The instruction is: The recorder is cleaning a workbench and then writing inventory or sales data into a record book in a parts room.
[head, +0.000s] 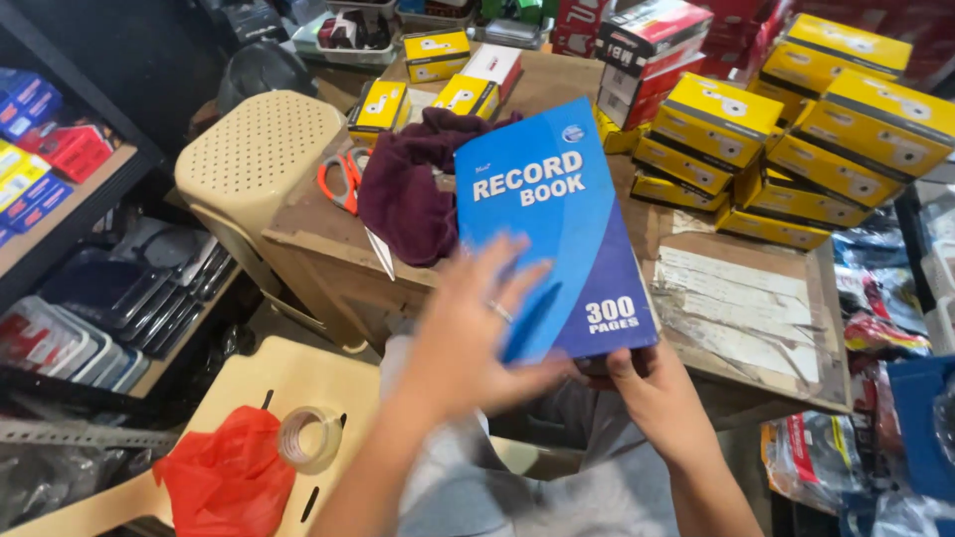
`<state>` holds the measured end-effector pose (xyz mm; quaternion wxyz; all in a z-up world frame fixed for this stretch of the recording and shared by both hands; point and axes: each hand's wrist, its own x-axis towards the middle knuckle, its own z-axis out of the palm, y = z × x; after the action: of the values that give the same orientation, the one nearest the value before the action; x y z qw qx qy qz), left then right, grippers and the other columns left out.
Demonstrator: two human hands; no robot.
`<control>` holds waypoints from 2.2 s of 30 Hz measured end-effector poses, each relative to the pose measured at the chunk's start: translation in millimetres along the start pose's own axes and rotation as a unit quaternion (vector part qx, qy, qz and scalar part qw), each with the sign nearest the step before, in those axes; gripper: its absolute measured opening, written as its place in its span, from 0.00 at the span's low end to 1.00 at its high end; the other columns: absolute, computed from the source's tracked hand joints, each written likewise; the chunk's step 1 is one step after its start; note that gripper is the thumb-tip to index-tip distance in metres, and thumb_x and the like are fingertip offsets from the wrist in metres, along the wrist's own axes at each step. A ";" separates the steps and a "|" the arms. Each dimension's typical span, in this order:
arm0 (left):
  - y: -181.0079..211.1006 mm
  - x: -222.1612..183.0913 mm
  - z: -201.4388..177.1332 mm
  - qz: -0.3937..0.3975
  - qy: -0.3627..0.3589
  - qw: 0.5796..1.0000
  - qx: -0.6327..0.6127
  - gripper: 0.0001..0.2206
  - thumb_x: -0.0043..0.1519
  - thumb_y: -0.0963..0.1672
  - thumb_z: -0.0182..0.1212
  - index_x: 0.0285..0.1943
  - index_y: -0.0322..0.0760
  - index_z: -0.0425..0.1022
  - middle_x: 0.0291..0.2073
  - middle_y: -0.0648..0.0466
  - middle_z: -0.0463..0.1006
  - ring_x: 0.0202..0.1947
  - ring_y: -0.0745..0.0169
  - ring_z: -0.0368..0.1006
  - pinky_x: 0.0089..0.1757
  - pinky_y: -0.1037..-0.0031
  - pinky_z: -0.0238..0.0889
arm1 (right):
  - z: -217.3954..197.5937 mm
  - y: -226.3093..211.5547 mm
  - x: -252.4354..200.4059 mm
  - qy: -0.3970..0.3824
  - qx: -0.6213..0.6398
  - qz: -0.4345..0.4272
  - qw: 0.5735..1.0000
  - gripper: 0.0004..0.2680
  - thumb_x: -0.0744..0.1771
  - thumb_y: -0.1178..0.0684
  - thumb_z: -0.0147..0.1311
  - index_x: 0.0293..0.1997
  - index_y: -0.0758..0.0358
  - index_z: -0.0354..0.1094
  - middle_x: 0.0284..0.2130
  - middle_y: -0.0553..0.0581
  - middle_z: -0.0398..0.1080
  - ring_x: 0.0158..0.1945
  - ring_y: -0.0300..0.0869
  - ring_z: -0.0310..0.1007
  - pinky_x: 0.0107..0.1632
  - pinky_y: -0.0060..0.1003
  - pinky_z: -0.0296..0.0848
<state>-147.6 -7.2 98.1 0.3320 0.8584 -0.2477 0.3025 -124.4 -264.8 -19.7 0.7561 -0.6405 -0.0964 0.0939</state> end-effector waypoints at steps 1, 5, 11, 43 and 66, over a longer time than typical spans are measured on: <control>7.9 -9.4 13.1 -0.017 -0.011 0.999 0.035 0.35 0.52 0.52 0.72 0.67 0.37 0.67 0.65 0.39 0.66 0.68 0.34 0.59 0.64 0.45 0.50 | -2.0 3.3 0.1 -0.005 -0.018 -0.008 1.000 0.20 0.67 0.43 0.53 0.62 0.65 0.61 0.47 0.57 0.73 0.47 0.42 0.76 0.47 0.43 0.80; 11.1 -34.5 41.7 -0.072 -0.020 0.993 0.089 0.42 0.51 0.54 0.73 0.73 0.34 0.61 0.70 0.36 0.59 0.72 0.27 0.51 0.65 0.41 0.44 | 9.2 -11.0 -8.3 -0.063 -0.008 -0.033 0.997 0.24 0.64 0.42 0.56 0.63 0.63 0.56 0.48 0.55 0.72 0.48 0.41 0.75 0.48 0.41 0.79; 10.6 -38.7 34.0 -0.074 -0.036 0.993 0.080 0.42 0.47 0.44 0.73 0.75 0.38 0.61 0.73 0.39 0.59 0.75 0.31 0.49 0.67 0.45 0.44 | -5.8 13.4 -9.8 -0.036 -0.073 -0.039 0.996 0.14 0.70 0.48 0.53 0.55 0.69 0.65 0.39 0.59 0.74 0.40 0.41 0.77 0.44 0.38 0.79; 18.4 -79.7 -14.0 -0.138 0.411 0.896 0.093 0.20 0.65 0.37 0.57 0.65 0.38 0.60 0.56 0.48 0.67 0.56 0.56 0.67 0.58 0.66 0.63 | 32.3 -20.7 -49.7 0.068 -0.163 0.006 0.984 0.16 0.66 0.61 0.54 0.62 0.62 0.70 0.51 0.51 0.70 0.33 0.31 0.69 0.33 0.28 0.72; -0.3 37.9 6.4 -0.221 -0.001 0.973 -0.068 0.22 0.56 0.43 0.72 0.56 0.34 0.66 0.28 0.47 0.78 0.31 0.52 0.77 0.35 0.61 0.69 | 29.4 -69.7 -48.2 0.146 -0.558 0.031 0.817 0.20 0.66 0.48 0.65 0.68 0.47 0.71 0.16 0.66 0.66 0.21 0.48 0.65 0.32 0.39 0.72</control>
<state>-118.8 -20.0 120.1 0.4481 0.8676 -0.0720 0.2031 -177.4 -260.9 52.6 0.2713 -0.9613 -0.0007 -0.0472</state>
